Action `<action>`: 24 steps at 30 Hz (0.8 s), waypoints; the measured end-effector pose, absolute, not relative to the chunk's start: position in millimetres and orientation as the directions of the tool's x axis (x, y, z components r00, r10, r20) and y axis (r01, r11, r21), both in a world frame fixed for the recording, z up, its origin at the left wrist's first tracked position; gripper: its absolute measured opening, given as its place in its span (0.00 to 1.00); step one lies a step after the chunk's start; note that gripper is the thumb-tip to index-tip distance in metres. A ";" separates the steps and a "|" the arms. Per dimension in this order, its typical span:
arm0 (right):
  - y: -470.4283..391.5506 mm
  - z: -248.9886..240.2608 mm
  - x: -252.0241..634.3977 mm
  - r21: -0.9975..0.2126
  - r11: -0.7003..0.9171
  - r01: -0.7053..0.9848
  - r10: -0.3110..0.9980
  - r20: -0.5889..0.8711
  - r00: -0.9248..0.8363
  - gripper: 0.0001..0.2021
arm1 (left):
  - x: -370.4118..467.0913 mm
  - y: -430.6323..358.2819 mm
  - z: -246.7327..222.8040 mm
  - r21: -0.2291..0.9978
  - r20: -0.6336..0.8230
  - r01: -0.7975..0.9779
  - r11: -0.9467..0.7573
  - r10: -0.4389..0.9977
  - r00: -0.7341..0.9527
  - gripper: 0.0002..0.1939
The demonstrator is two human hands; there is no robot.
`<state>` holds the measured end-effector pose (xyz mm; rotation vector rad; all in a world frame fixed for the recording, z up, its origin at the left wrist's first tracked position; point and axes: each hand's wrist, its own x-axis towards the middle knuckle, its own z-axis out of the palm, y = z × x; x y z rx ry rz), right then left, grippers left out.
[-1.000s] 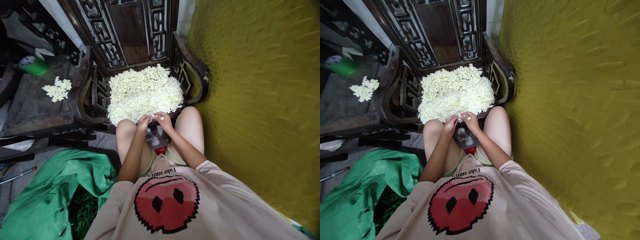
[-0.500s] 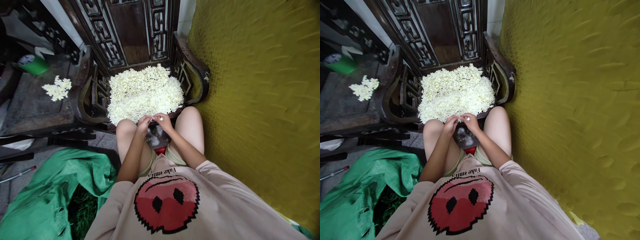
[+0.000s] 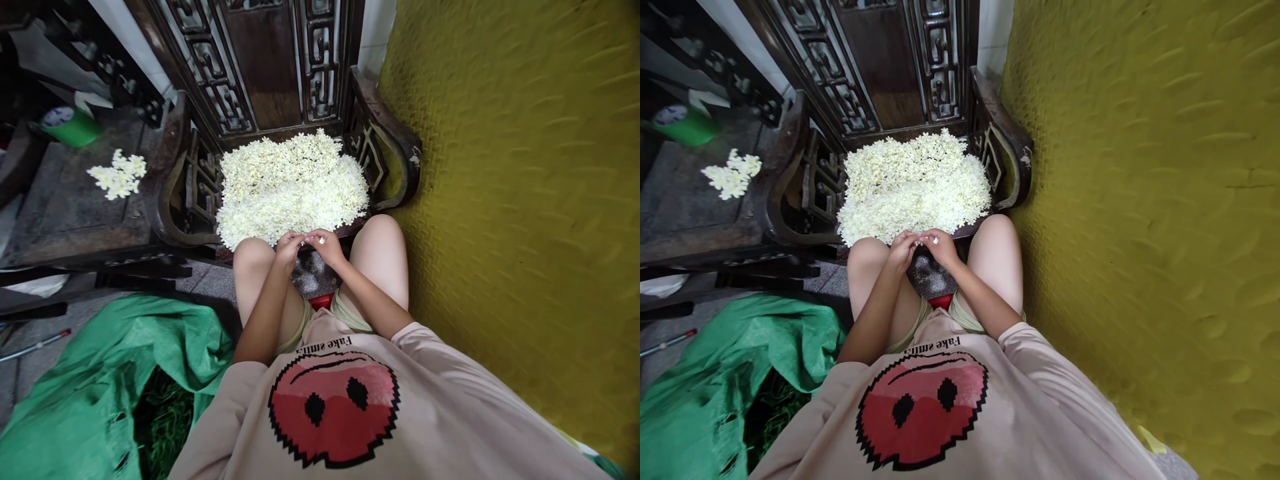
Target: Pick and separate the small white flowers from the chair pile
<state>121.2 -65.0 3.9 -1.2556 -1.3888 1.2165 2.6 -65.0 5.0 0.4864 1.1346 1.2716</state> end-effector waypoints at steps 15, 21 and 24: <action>-66.2 15.6 126.4 -0.983 0.135 0.120 0.988 0.124 -0.093 0.10 | -0.7 -67.7 7.3 0.726 -0.443 -0.550 0.413 0.892 0.086 0.17; -61.1 14.9 130.1 -0.994 0.028 0.108 0.999 0.024 -0.034 0.15 | -5.0 -63.9 10.7 0.723 -0.460 -0.581 0.374 0.888 0.000 0.19; -55.8 4.7 134.5 -0.998 -0.037 0.056 0.996 -0.032 0.081 0.17 | -10.4 -60.9 8.4 0.745 -0.459 -0.592 0.307 0.880 -0.122 0.21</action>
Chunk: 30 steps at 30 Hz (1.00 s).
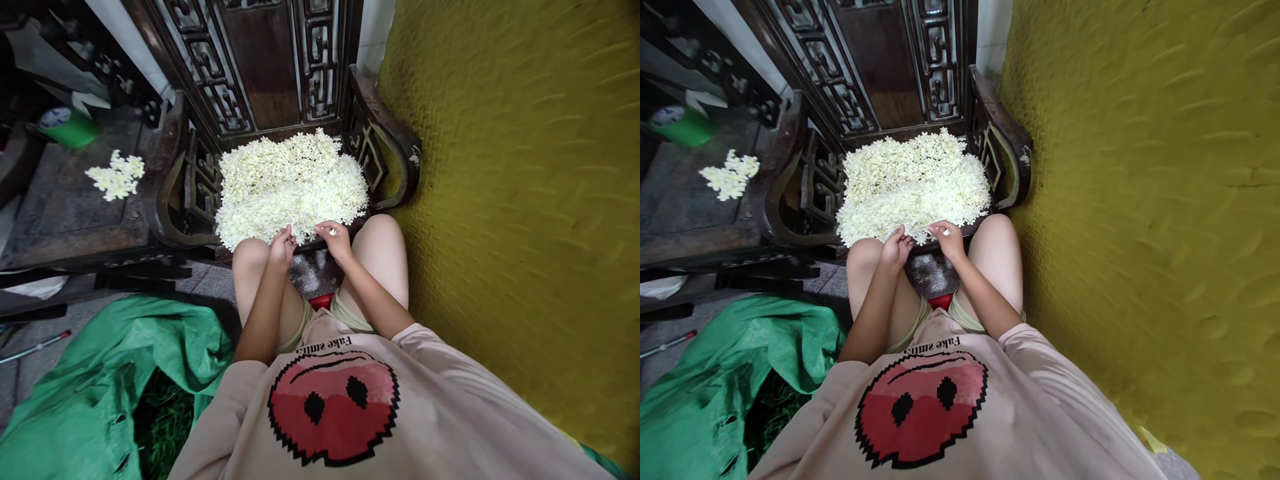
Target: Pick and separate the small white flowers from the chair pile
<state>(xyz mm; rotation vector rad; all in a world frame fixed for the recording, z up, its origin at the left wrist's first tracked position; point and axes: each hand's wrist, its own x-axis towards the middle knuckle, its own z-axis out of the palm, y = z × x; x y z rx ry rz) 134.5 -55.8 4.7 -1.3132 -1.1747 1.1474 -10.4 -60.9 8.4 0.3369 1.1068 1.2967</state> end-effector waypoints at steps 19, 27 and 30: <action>-58.9 9.4 130.4 -0.936 -0.317 -0.155 0.947 -0.302 -0.114 0.21 | 0.0 -67.3 7.6 0.941 -0.231 -0.310 0.139 0.931 -0.282 0.12; -58.2 6.7 129.9 -0.948 -0.266 -0.173 0.963 -0.255 -0.084 0.21 | 5.2 -69.0 13.0 0.913 -0.267 -0.346 0.214 0.957 -0.111 0.11; -57.1 4.8 129.8 -0.958 -0.251 -0.138 0.968 -0.244 -0.062 0.22 | 4.3 -68.4 10.7 0.914 -0.263 -0.352 0.202 0.956 -0.133 0.12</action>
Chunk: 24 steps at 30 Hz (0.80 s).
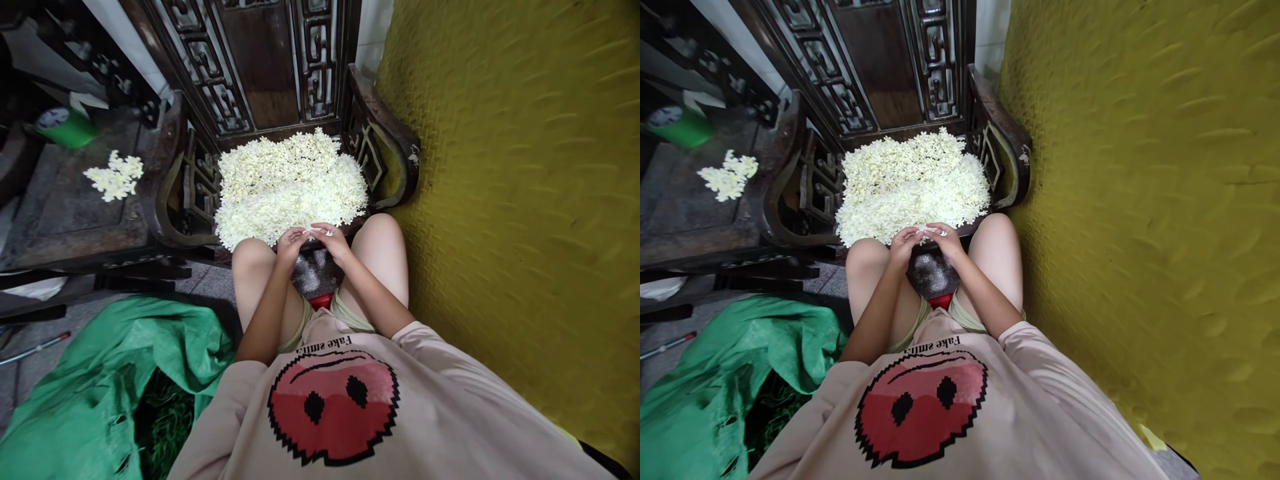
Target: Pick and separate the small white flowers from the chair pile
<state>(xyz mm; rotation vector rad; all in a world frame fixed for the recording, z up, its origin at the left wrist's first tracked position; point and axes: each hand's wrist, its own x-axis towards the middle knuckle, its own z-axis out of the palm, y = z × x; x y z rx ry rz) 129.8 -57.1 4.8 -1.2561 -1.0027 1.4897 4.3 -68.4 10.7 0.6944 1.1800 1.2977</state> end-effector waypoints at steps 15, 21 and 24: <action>-22.6 0.1 130.4 -0.896 -0.424 -0.131 0.906 -0.419 -0.069 0.21 | -2.3 -68.9 -8.2 0.997 -0.058 0.024 0.071 0.929 -0.364 0.18; 60.4 17.4 148.6 -0.930 -0.360 -0.072 0.917 -0.367 0.157 0.10 | -5.8 -65.9 -26.0 0.976 -0.159 0.080 0.202 0.914 -0.372 0.14; 67.9 19.5 151.9 -0.920 -0.387 -0.056 0.895 -0.390 0.217 0.06 | -6.4 -64.4 -29.3 0.959 -0.239 0.057 0.276 0.903 -0.357 0.09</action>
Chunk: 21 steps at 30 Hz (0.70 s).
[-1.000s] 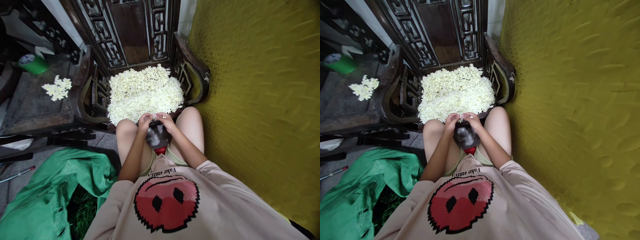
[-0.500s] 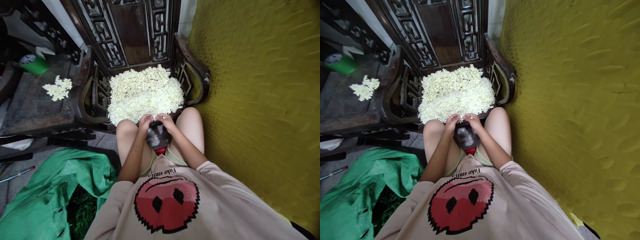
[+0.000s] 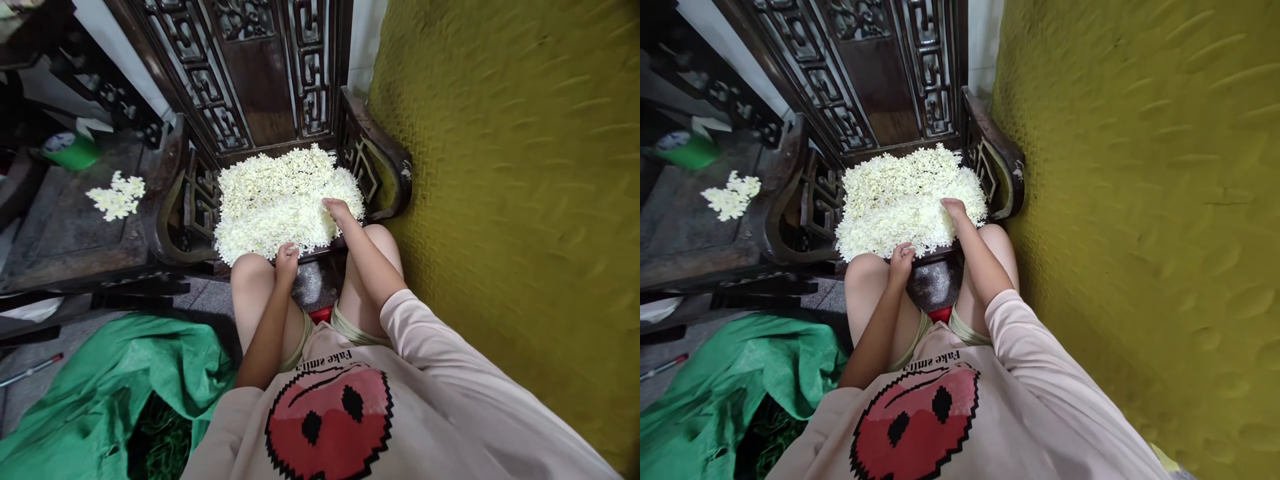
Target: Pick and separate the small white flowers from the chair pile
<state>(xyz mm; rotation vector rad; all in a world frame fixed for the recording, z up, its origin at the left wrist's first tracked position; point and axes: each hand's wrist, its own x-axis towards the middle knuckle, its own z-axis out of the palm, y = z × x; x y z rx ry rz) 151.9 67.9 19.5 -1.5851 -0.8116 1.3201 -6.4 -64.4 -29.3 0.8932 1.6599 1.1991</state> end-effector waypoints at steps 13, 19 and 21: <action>-57.0 18.1 129.7 -0.809 -0.540 -0.231 0.841 -0.512 -0.175 0.29 | 16.7 -78.6 -5.1 0.874 0.188 0.430 -0.225 0.974 0.127 0.12; -55.5 11.7 131.8 -0.838 -0.523 -0.156 0.847 -0.490 -0.205 0.29 | 18.8 -83.8 -4.7 0.692 0.251 0.666 -0.279 0.958 0.140 0.13; -53.4 8.3 130.3 -0.832 -0.534 -0.153 0.841 -0.504 -0.197 0.29 | 17.7 -83.8 -4.4 0.682 0.274 0.679 -0.273 0.956 0.108 0.14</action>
